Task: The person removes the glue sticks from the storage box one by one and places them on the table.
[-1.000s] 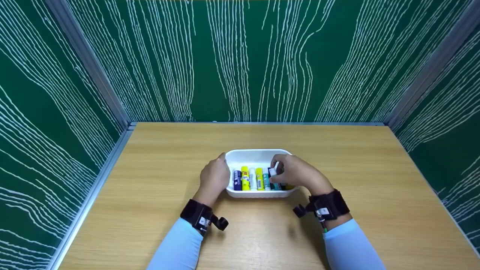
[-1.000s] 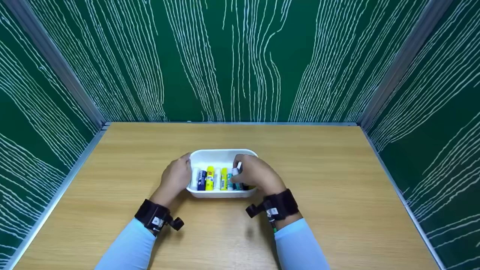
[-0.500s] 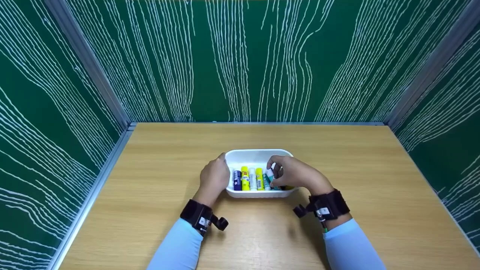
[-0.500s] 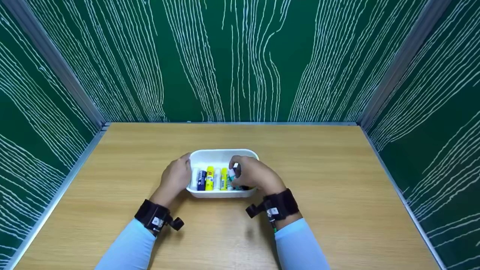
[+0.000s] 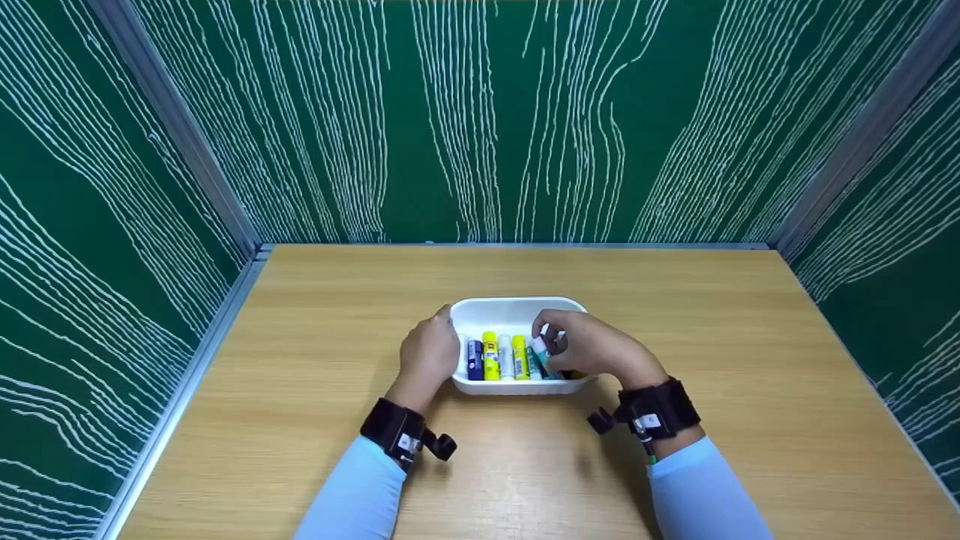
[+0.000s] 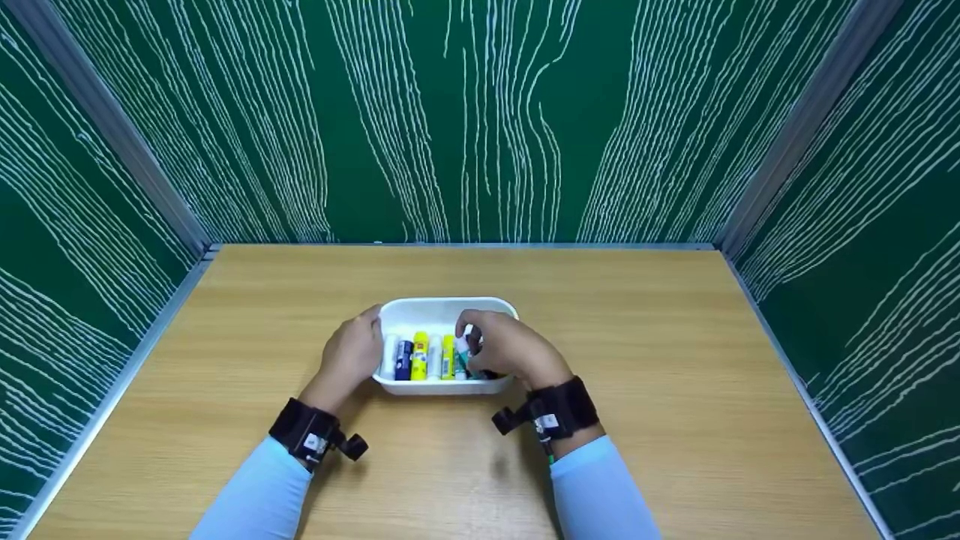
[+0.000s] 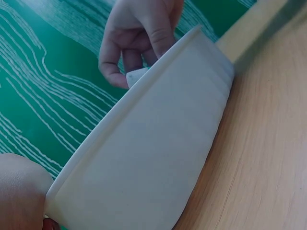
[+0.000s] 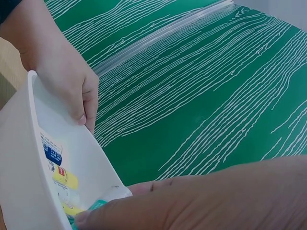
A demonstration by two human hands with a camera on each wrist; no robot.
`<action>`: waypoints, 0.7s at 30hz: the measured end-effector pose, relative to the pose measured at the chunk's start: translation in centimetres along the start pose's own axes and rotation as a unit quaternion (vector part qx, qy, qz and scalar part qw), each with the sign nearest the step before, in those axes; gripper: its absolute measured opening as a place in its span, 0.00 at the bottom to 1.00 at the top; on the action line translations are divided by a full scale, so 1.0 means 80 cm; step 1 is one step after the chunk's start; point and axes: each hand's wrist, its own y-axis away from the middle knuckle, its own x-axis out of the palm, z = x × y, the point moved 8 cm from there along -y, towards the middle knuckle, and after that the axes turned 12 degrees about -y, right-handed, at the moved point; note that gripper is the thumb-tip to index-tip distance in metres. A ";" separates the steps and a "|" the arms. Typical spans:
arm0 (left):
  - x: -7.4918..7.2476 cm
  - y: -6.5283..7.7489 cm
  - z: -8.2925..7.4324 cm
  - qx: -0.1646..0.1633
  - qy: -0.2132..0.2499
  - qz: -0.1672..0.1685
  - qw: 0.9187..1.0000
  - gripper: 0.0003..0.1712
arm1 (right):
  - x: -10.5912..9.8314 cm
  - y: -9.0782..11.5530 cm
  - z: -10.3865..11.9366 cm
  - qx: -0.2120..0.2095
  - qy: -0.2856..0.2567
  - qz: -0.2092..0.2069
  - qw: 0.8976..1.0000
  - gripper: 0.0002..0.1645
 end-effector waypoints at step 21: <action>0.000 0.001 0.001 -0.001 0.001 0.002 1.000 0.28 | -0.022 0.005 -0.004 0.022 -0.043 -0.046 0.998 0.24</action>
